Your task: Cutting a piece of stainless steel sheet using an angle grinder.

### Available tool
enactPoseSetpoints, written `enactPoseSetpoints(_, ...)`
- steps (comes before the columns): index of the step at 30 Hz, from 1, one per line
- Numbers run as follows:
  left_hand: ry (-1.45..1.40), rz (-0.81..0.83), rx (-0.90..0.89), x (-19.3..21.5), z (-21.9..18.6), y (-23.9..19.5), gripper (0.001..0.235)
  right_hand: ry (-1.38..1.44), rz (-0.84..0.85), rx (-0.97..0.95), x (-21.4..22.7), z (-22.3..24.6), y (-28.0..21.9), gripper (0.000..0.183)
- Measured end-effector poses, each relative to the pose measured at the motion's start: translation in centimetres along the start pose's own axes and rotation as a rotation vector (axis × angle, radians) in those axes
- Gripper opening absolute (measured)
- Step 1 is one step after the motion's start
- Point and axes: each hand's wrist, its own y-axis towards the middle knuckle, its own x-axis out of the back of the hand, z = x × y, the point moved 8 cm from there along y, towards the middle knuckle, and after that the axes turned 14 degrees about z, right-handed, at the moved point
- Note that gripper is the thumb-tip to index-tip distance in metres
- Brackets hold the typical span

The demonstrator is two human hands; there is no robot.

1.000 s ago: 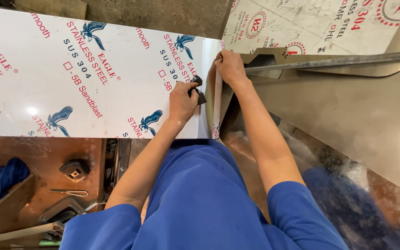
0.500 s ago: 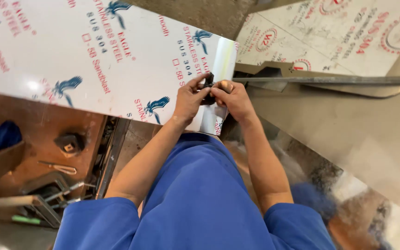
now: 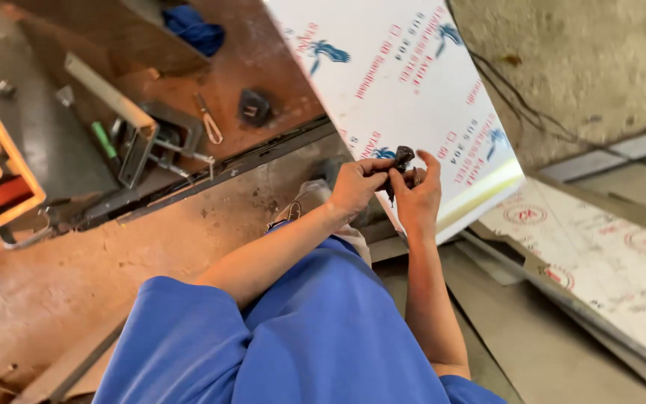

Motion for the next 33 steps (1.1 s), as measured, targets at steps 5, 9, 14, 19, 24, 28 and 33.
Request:
enactPoseSetpoints(5,0.080,-0.117,-0.064,1.5,-5.2,-2.3,0.031,-0.078,0.098,0.078,-2.9,1.5,-0.3,0.016)
enactPoseSetpoints(9,-0.176,-0.222,0.235,2.7,-7.0,-4.7,0.040,0.412,0.193,0.077,-6.6,2.2,-0.4,0.013)
enactPoseSetpoints(14,-0.328,-0.150,0.090,10.9,-6.8,-6.5,0.033,-0.318,0.207,0.577,-15.4,8.1,-1.5,0.010)
enactPoseSetpoints(19,-0.269,-0.266,-0.019,20.8,-14.4,-13.1,0.021,-0.657,0.401,0.804,-26.7,9.6,-2.2,0.021)
enactPoseSetpoints(24,-0.107,-0.476,-0.124,33.1,-17.8,-19.5,0.017,0.613,0.617,-0.165,-34.2,6.6,0.1,0.022)
enactPoseSetpoints(28,-0.009,-0.565,-0.115,38.9,-19.6,-23.4,0.017,0.522,0.674,-0.314,-40.1,0.9,-0.5,0.022)
enactPoseSetpoints(33,-0.137,-0.634,-0.166,42.1,-22.4,-27.1,0.020,0.165,0.904,-0.208,-47.6,1.8,-0.4,0.028)
